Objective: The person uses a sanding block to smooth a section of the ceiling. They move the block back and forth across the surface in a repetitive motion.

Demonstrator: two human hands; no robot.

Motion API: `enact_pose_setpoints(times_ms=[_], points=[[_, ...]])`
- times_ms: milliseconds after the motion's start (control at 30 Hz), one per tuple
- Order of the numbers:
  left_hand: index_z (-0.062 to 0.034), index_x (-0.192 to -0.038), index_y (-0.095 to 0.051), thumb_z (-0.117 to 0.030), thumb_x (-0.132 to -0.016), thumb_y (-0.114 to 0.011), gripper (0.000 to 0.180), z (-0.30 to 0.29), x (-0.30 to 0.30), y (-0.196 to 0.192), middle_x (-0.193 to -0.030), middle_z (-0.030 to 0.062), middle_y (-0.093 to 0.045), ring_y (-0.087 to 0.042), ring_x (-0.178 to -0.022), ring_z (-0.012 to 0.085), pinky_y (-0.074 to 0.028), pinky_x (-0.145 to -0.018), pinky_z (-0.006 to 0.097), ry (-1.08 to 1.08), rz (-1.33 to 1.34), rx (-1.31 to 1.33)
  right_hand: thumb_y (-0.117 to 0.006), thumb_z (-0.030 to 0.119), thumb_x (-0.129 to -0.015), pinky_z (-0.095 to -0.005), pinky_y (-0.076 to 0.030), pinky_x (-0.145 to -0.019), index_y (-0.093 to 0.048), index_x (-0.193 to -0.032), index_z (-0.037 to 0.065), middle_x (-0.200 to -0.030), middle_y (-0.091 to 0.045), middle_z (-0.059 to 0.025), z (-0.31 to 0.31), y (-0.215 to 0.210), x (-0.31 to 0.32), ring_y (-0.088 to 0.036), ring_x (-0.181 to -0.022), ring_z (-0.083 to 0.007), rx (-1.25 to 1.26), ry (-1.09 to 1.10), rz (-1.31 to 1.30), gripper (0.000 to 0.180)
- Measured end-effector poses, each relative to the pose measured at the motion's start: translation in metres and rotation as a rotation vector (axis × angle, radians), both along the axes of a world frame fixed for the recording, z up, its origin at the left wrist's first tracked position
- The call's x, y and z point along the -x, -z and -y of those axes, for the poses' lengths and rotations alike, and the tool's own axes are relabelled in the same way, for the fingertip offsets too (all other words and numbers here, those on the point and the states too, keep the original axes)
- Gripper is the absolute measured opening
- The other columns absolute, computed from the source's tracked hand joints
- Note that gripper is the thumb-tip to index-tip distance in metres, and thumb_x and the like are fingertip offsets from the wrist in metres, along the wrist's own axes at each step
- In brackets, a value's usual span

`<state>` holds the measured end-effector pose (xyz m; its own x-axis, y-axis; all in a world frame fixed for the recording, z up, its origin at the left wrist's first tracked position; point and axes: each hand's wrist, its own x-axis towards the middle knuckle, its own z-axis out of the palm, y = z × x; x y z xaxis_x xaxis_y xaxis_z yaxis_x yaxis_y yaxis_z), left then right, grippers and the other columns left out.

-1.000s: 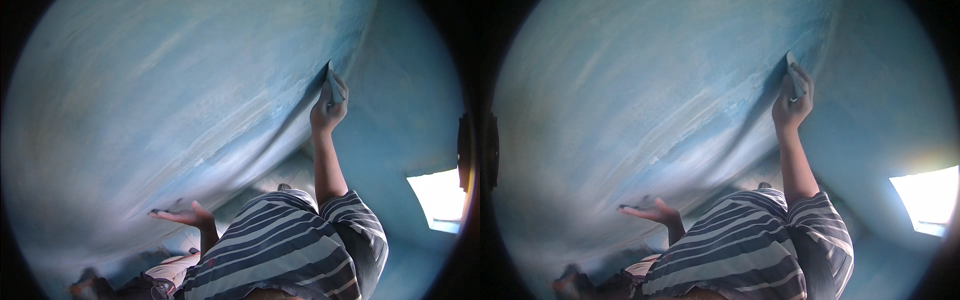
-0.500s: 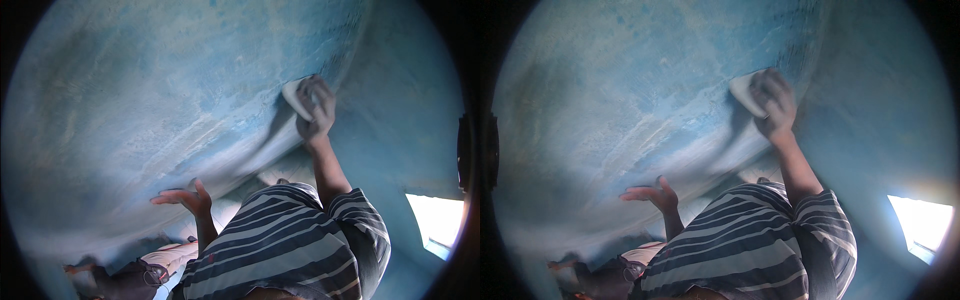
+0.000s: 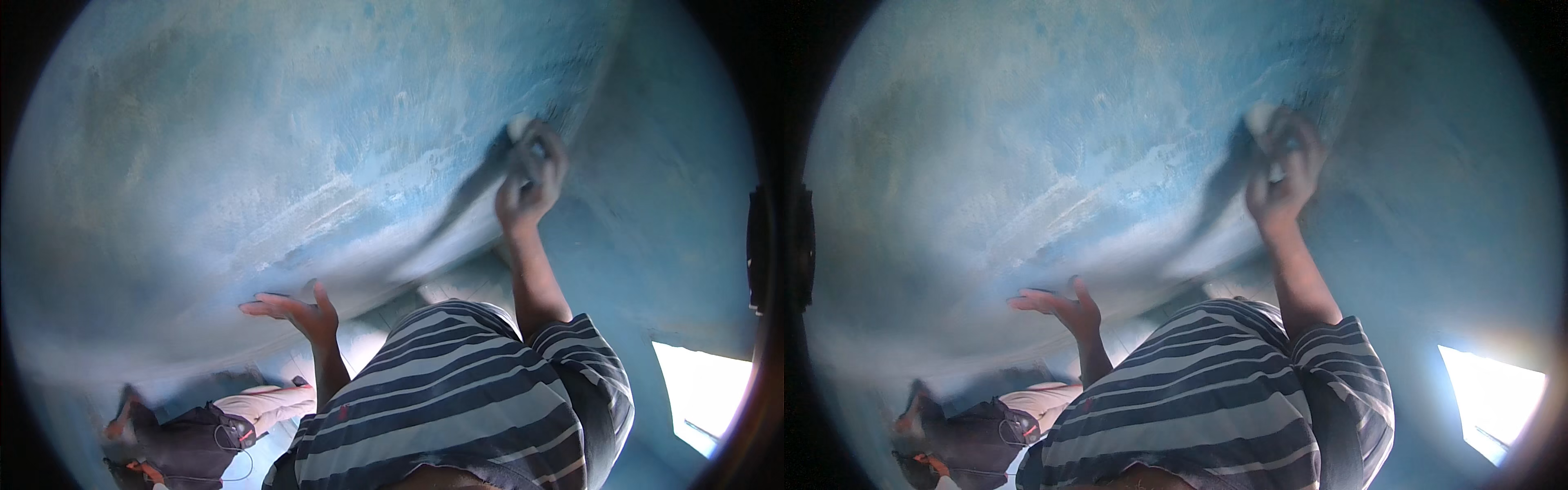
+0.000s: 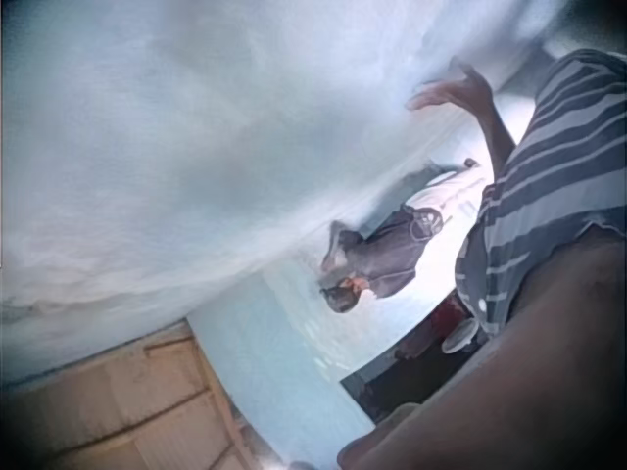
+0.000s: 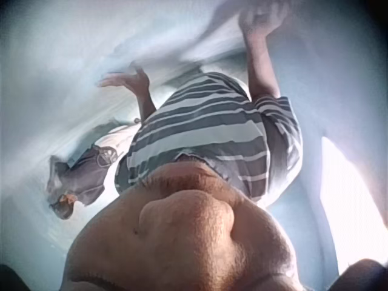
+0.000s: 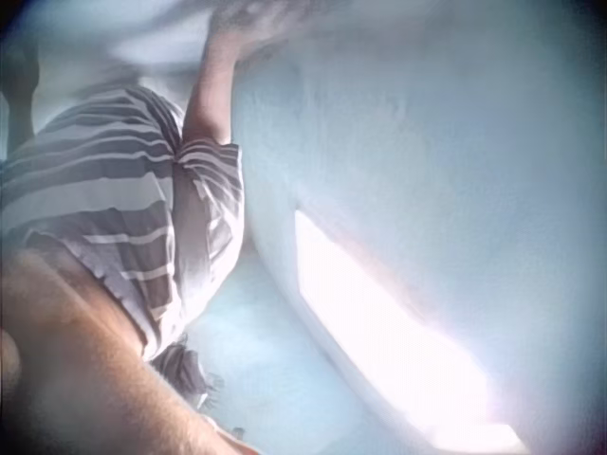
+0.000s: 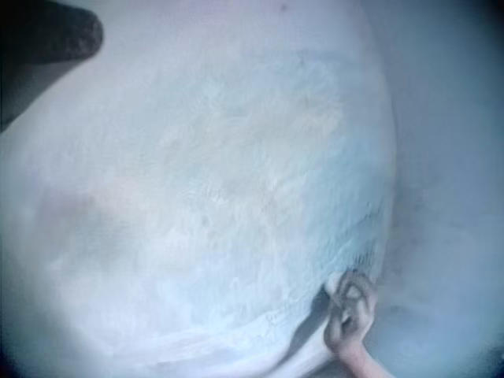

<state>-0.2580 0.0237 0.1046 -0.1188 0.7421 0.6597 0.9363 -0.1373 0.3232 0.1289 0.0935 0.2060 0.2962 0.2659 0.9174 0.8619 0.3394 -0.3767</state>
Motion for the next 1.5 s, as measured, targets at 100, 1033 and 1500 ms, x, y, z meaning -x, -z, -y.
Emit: enact_pose_setpoints(times_ms=[100,1033,1500], points=[[0.0039,-0.159,0.012,-0.039,-0.098,-0.059,0.103,0.001,-0.006,-0.001,-0.158,0.0366,0.030,0.026,-0.149,0.0532,0.007,-0.115,0.069,0.025,0.096,-0.027,-0.060,-0.013,-0.075,-0.0454,-0.047,-0.100,-0.067,-0.097,0.000,-0.123,-0.063,-0.0208,0.011,0.003,0.016,-0.058,-0.120,-0.0399,0.060,-0.132,0.196,0.026],[-0.0003,-0.161,0.009,-0.020,-0.083,-0.071,0.113,0.013,0.037,0.008,-0.160,0.0371,0.024,0.017,-0.151,0.0539,0.002,-0.119,0.066,0.154,0.289,0.040,-0.064,-0.006,-0.084,-0.0440,-0.053,-0.096,-0.060,-0.101,-0.002,-0.120,-0.068,-0.0213,-0.009,-0.005,0.108,-0.065,-0.116,-0.0381,-0.039,-0.285,0.338,0.017],[0.0073,-0.158,0.013,-0.036,-0.099,-0.048,0.095,-0.001,0.190,0.020,-0.163,0.0339,0.022,0.019,-0.153,0.0476,0.009,-0.120,0.059,-0.131,0.127,-0.172,-0.058,-0.006,-0.095,-0.0448,-0.051,-0.103,-0.064,-0.100,-0.002,-0.126,-0.065,-0.0202,-0.002,-0.007,0.144,-0.063,-0.122,-0.0365,-0.042,-0.033,0.154,0.009]])
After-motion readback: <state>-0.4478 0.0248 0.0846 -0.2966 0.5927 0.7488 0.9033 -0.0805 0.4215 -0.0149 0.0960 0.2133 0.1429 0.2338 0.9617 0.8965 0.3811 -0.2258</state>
